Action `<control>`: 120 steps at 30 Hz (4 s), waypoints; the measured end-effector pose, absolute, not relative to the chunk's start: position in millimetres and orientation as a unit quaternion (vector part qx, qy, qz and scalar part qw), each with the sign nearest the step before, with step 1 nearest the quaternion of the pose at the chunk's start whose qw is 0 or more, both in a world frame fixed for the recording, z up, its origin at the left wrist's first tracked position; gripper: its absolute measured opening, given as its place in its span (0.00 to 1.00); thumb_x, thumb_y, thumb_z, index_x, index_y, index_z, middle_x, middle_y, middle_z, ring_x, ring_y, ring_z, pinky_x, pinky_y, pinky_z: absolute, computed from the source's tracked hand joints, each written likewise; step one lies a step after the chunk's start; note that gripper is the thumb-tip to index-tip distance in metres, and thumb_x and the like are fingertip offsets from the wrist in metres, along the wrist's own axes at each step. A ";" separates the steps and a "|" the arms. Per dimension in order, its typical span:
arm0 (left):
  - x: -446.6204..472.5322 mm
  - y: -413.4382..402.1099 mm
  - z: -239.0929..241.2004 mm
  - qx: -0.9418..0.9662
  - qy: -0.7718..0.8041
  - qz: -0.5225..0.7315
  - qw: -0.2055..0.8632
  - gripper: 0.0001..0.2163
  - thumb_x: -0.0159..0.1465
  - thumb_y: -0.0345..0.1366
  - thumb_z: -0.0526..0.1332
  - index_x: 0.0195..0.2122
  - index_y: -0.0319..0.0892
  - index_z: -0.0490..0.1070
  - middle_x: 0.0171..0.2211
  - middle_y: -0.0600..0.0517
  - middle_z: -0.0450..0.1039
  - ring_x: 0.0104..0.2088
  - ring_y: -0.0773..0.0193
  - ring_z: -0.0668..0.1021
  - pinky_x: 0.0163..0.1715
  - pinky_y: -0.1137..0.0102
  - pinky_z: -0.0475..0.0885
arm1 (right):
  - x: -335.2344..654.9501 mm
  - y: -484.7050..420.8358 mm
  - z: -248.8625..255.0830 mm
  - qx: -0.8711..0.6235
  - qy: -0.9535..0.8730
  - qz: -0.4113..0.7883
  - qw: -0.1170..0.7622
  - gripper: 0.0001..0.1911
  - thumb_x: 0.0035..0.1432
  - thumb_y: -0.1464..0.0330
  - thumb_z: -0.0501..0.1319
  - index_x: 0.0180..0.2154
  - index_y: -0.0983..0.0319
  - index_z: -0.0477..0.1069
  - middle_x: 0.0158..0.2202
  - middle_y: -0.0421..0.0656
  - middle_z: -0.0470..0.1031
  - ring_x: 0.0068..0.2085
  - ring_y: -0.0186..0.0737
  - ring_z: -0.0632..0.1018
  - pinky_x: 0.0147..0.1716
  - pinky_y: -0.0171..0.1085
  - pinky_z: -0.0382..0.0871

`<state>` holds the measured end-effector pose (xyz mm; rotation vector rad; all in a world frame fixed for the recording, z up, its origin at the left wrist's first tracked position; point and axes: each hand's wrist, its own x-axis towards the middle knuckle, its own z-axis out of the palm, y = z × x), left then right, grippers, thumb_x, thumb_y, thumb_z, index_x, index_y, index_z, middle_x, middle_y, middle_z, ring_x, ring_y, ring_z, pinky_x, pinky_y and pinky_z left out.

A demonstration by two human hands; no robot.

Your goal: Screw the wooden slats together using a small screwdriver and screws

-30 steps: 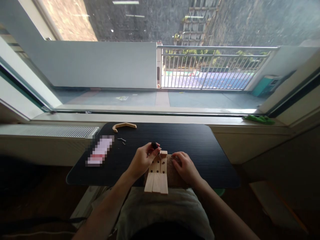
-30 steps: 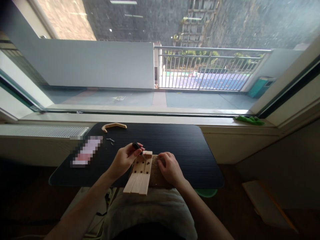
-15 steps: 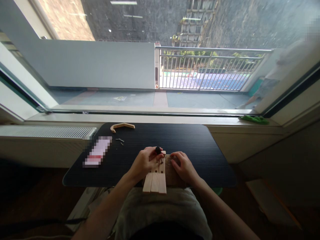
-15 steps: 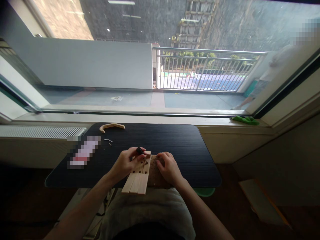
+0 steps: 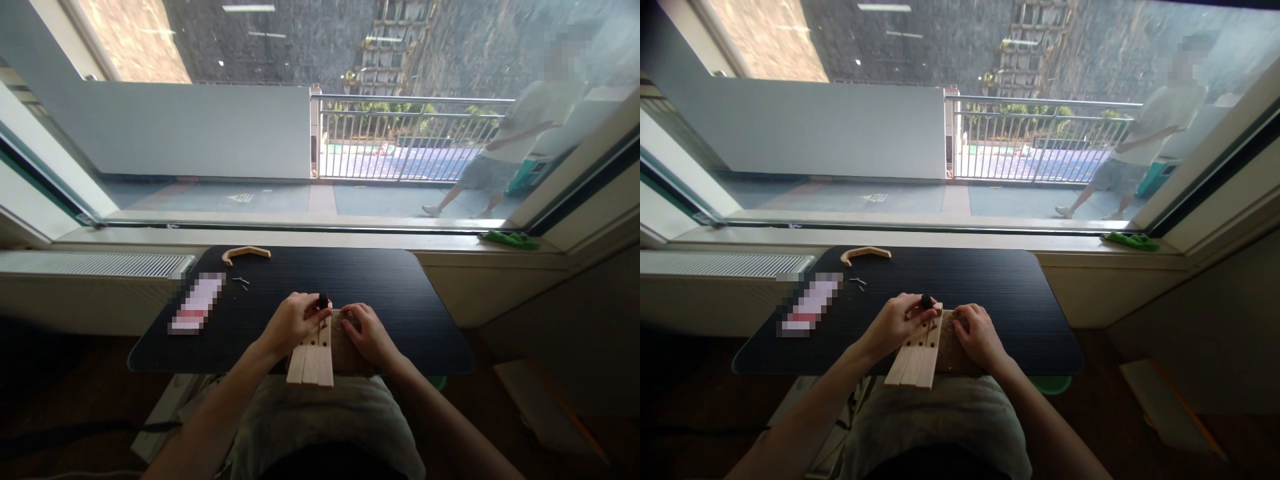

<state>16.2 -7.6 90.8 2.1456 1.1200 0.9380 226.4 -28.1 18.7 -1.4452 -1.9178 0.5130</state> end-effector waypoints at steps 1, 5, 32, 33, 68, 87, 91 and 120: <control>17.1 -6.8 91.4 0.802 0.415 0.346 0.255 0.10 0.62 0.42 0.63 0.35 0.42 0.78 0.28 0.50 0.75 0.33 0.62 0.76 0.36 0.71 0.72 | 226.6 -27.1 21.0 -0.558 -0.736 0.189 0.333 0.10 0.57 0.70 0.58 0.42 0.59 0.72 0.43 0.46 0.74 0.48 0.47 0.72 0.51 0.50 0.65; 21.6 -4.2 94.4 0.820 0.397 0.337 0.236 0.10 0.62 0.43 0.64 0.34 0.42 0.79 0.28 0.50 0.73 0.33 0.61 0.74 0.36 0.69 0.70 | 229.5 -21.5 50.3 -0.547 -0.742 0.167 0.349 0.12 0.57 0.70 0.59 0.43 0.58 0.72 0.45 0.47 0.74 0.49 0.49 0.73 0.51 0.50 0.65; 17.4 2.2 82.8 0.824 0.346 0.390 0.221 0.05 0.63 0.35 0.62 0.35 0.41 0.77 0.53 0.41 0.72 0.54 0.53 0.72 0.55 0.57 0.68 | 226.7 3.7 87.3 -0.407 -0.852 0.209 0.254 0.16 0.56 0.74 0.61 0.47 0.59 0.75 0.45 0.47 0.77 0.43 0.43 0.78 0.43 0.41 0.70; 17.5 1.6 83.1 0.824 0.349 0.388 0.220 0.06 0.64 0.35 0.62 0.35 0.41 0.77 0.53 0.41 0.72 0.54 0.53 0.72 0.55 0.57 0.68 | 225.0 4.3 83.8 -0.410 -0.852 0.208 0.252 0.15 0.56 0.74 0.61 0.46 0.59 0.75 0.45 0.47 0.78 0.43 0.43 0.78 0.43 0.41 0.70; 13.8 -0.5 88.4 0.835 0.339 0.345 0.263 0.07 0.64 0.37 0.61 0.39 0.42 0.77 0.41 0.46 0.78 0.43 0.57 0.78 0.46 0.66 0.70 | 205.5 18.8 43.3 -0.506 -0.788 0.292 0.196 0.07 0.52 0.69 0.63 0.31 0.60 0.64 0.30 0.39 0.73 0.31 0.38 0.72 0.29 0.35 0.62; 20.1 1.7 86.8 0.850 0.352 0.330 0.213 0.08 0.63 0.36 0.62 0.28 0.40 0.73 0.28 0.51 0.75 0.31 0.63 0.75 0.34 0.70 0.67 | 199.4 -16.6 167.7 -0.394 -0.892 0.107 0.195 0.10 0.61 0.72 0.58 0.42 0.63 0.76 0.39 0.47 0.77 0.41 0.43 0.76 0.40 0.40 0.68; 19.3 2.4 88.3 0.861 0.331 0.315 0.224 0.09 0.65 0.36 0.61 0.28 0.40 0.73 0.29 0.49 0.75 0.32 0.62 0.76 0.35 0.69 0.68 | 200.1 -14.3 173.9 -0.363 -0.909 0.141 0.149 0.09 0.61 0.76 0.58 0.37 0.64 0.77 0.38 0.47 0.77 0.38 0.39 0.77 0.38 0.36 0.67; 3.8 7.7 91.7 0.840 0.359 0.308 0.267 0.13 0.55 0.31 0.66 0.42 0.41 0.74 0.45 0.46 0.76 0.46 0.56 0.77 0.49 0.64 0.71 | 200.0 -6.4 167.3 -0.381 -0.907 0.118 0.137 0.09 0.62 0.73 0.57 0.39 0.64 0.76 0.35 0.45 0.78 0.36 0.39 0.76 0.35 0.36 0.63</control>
